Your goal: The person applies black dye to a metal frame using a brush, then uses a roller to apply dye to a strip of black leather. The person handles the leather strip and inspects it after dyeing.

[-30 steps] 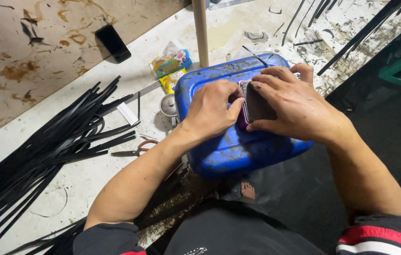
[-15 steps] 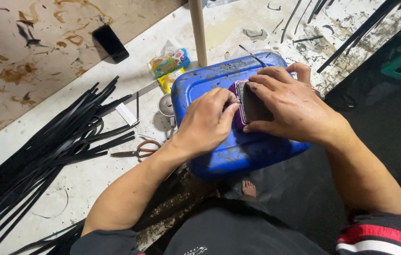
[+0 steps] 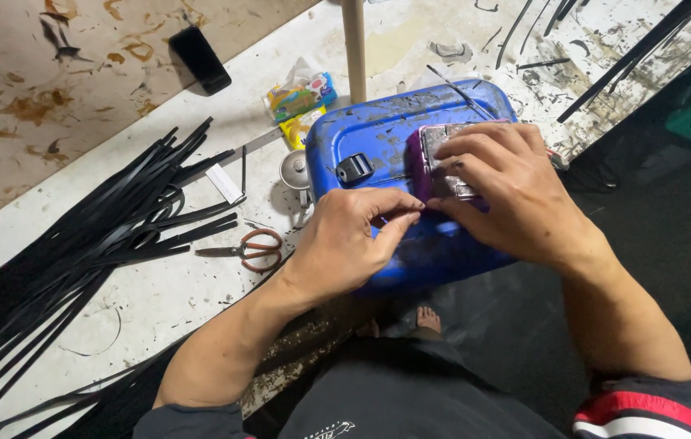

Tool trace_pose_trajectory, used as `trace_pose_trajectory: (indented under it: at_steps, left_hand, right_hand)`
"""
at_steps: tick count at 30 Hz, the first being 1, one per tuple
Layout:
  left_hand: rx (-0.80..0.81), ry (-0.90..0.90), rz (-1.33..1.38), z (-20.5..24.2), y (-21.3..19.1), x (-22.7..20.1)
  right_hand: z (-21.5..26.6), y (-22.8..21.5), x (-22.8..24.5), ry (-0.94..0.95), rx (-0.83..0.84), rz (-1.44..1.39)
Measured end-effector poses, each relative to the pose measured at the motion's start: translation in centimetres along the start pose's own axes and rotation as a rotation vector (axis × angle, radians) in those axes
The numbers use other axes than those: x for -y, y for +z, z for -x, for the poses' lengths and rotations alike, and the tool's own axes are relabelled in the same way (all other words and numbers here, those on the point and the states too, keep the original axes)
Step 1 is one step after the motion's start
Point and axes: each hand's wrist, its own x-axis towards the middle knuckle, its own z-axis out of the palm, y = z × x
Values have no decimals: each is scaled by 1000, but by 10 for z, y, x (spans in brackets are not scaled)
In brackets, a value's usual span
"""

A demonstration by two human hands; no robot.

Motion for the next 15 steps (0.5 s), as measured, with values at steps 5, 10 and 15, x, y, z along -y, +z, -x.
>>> trace_pose_trajectory:
  at_steps: [5, 10, 15]
  left_hand:
    - [-10, -15, -51, 12, -1, -13]
    - [-16, 3, -26, 21, -3, -24]
    - [-34, 52, 7, 33, 3, -29]
  right_hand:
    - [2, 3, 13, 3, -109, -111]
    - [6, 2, 29, 22, -142, -103]
    - [8, 0, 41, 14, -168, -134]
